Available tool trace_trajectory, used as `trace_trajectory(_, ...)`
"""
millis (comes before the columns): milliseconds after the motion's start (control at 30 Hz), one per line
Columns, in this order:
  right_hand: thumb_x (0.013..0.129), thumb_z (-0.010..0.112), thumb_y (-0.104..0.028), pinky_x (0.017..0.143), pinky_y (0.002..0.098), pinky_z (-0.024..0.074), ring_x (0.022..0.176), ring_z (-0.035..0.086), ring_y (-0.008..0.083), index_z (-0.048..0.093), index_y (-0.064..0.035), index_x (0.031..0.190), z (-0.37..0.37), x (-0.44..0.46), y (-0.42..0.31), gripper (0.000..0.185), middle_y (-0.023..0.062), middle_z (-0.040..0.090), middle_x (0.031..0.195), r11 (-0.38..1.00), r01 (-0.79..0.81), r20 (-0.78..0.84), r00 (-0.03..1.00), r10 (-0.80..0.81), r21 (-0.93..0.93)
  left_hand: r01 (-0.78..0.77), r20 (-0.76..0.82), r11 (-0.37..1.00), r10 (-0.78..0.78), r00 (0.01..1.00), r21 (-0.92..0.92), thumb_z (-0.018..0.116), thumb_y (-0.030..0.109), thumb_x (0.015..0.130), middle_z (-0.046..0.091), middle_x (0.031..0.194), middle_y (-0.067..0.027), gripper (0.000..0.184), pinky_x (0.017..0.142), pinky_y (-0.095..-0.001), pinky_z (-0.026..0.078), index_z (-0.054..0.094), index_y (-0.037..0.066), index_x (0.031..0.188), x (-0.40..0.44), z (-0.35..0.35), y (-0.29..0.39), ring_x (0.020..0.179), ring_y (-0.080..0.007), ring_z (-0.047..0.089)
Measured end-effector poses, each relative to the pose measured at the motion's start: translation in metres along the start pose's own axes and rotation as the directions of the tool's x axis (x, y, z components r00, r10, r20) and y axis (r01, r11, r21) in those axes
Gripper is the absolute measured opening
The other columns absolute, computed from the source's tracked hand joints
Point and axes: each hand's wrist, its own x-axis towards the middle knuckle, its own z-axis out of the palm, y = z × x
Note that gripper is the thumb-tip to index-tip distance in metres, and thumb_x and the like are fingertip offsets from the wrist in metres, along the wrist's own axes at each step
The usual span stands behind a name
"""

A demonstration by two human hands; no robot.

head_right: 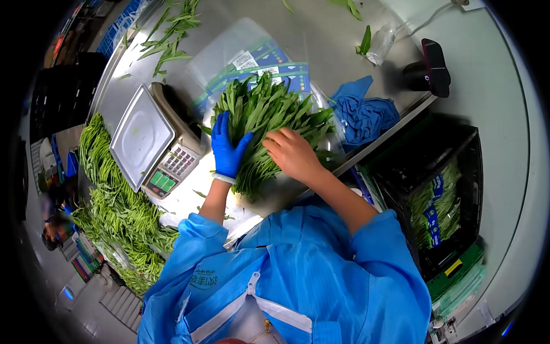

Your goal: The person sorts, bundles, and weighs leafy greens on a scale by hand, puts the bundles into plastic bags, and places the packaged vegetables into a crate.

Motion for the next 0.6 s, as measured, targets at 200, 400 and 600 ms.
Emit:
trace_trajectory(200,0.074,0.073,-0.025,0.1,0.0436,0.0386,0.119,0.045,0.0291,0.055,-0.0073,0.121,0.025,-0.002,0.026,0.054,0.0099,0.048,0.13,0.992,-0.086,0.153,0.983,0.1,-0.095,0.213,-0.045,0.903,-0.247,0.968,-0.374,0.06,-0.003,0.085,0.046,0.135,-0.0157,0.053,0.107,-0.036,0.034,0.042,0.0,0.136,0.0,0.041,-0.038,0.127,-0.0263,0.044)
trace_trajectory(400,0.079,0.059,-0.015,0.098,0.0408,0.0405,0.113,0.051,0.0279,0.058,-0.0045,0.114,0.006,-0.041,-0.005,0.037,0.0117,0.055,0.12,0.995,0.093,0.124,0.988,-0.087,-0.041,0.29,0.058,0.772,-0.314,0.948,-0.566,0.065,0.003,0.084,0.045,0.138,-0.0139,0.055,0.109,-0.0368,0.031,0.045,0.004,0.135,0.0,0.033,-0.044,0.128,-0.027,0.042)
trace_trajectory(600,0.077,0.056,-0.016,0.085,0.0324,0.0448,0.1,0.056,0.0238,0.062,-0.0055,0.1,0.022,-0.102,-0.001,0.026,0.0082,0.059,0.109,0.976,0.201,0.385,0.898,-0.215,0.077,0.279,-0.101,0.874,-0.344,0.933,-0.397,0.058,0.006,0.091,0.054,0.128,-0.0128,0.033,0.103,-0.0362,0.036,0.055,0.001,0.123,-0.035,-0.047,-0.055,0.119,-0.024,0.05)
